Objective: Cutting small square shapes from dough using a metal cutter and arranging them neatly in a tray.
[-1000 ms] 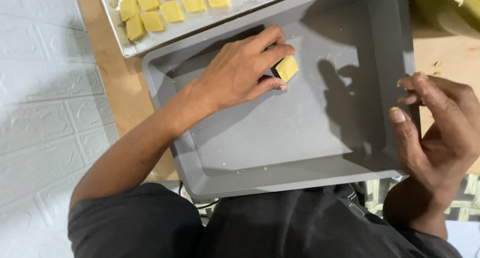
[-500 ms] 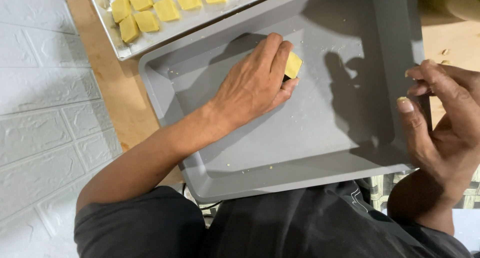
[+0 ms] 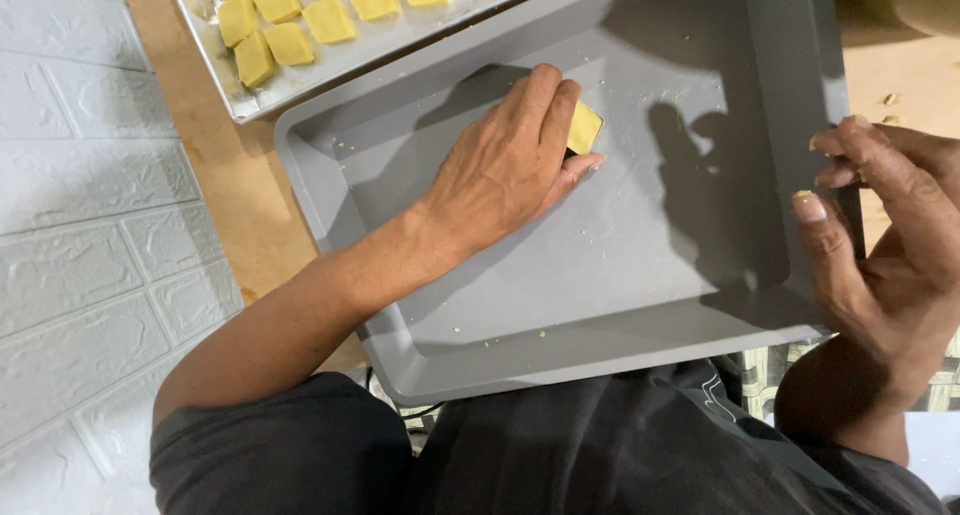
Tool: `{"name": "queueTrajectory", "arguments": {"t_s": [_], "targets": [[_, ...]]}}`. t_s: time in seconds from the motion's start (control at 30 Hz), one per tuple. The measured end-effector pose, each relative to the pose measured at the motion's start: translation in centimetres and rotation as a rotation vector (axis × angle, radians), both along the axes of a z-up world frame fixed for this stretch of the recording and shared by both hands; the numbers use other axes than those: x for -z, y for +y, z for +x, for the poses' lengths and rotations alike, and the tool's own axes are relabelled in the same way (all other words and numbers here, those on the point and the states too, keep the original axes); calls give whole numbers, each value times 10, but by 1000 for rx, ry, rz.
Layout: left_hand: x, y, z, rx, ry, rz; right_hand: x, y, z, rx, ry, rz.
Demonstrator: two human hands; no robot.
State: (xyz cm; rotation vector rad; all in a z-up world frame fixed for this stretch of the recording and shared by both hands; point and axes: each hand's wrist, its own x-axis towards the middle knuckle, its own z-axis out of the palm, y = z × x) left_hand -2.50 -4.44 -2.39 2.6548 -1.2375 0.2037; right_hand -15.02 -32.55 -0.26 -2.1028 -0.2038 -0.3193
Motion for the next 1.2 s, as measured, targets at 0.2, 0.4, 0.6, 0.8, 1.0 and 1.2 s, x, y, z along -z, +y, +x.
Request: {"name": "queueTrajectory", "arguments": {"t_s": [0.2,0.4,0.6,0.8,1.0,1.2], "targets": [[3,1,2,11,-167,67,2,-3,0,-17,-20,-32],[1,0,2,10,-235,81,-4,5,-3,13,11,5],[1,1,2,11,-191,48,-2,2,-2,18,10,5],[-10,2,3,21,-79,-10,-2,3,0,5,0,-3],[-35,14,20,32,117,-193,-10,-4,5,-22,6,-70],[-64,57,27,-88,24,-353,-31,-12,51,-324,-85,-591]]}}
